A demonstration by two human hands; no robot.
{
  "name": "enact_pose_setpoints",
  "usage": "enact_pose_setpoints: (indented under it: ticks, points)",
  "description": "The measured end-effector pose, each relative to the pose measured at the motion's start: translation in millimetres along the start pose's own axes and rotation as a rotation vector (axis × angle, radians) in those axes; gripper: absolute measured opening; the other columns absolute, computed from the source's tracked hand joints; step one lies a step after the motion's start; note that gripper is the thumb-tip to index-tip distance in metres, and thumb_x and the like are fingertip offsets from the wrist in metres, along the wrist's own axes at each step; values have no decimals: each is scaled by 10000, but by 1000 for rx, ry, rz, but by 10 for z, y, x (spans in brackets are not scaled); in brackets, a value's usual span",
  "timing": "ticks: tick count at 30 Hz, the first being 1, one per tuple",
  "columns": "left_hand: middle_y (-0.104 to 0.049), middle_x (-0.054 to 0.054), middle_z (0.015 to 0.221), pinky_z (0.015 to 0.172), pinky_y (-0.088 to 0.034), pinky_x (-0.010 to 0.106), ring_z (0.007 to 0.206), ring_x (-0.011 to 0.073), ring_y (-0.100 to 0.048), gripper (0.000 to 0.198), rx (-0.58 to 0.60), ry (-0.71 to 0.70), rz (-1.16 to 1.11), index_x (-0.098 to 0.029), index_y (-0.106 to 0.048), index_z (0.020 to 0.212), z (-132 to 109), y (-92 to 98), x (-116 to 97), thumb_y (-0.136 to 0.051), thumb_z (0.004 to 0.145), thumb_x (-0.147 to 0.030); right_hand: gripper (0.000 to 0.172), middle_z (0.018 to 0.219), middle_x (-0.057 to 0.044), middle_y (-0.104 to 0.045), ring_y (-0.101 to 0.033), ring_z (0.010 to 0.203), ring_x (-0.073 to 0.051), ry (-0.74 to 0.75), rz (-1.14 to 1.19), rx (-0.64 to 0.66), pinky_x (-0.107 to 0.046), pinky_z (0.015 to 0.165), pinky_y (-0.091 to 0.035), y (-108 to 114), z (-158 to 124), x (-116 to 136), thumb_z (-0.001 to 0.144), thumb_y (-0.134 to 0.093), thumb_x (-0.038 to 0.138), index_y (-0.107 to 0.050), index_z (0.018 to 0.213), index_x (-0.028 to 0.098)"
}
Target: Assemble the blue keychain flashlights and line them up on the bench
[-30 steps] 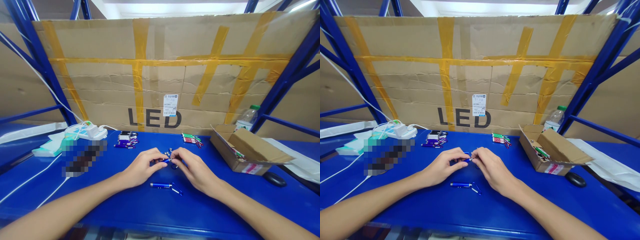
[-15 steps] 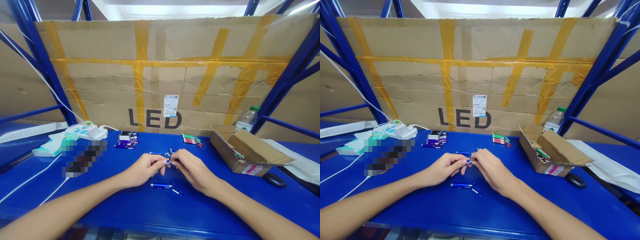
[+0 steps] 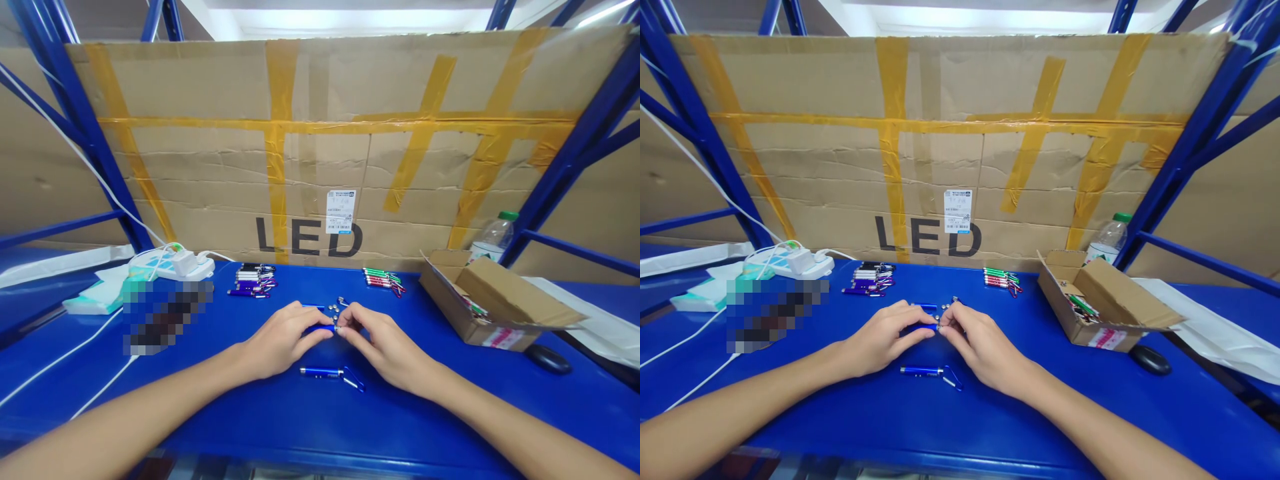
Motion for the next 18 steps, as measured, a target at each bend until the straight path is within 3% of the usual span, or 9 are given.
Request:
enact_pose_setpoints:
  ticks: [13,18]
  points:
    - [-798,63,1070,838,-437,340,927,210,-715,270,-41,-241,163,-172,-686,1214,-13,1,-55,-501,1146,-358,188,947,-14,-689,-594,799,-177,-50,28,29,-290,770,-440,-25,-12,-15,1141,-490,337,-573,1007,236]
    - [-793,54,1041,812,-430,323,897,195,-715,233,-75,-257,167,-168,-680,1196,-16,4,-71,-522,1140,-330,209,927,-6,-677,-578,788,-173,-73,56,25,-291,761,-431,-27,2,-14,1135,-492,357,-584,996,231]
Point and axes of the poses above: each hand's wrist, its own z-axis towards the middle knuckle, its own y-axis out of the back of the hand, x = y × z, the point moved 5 cm from there along z, towards the middle knuckle
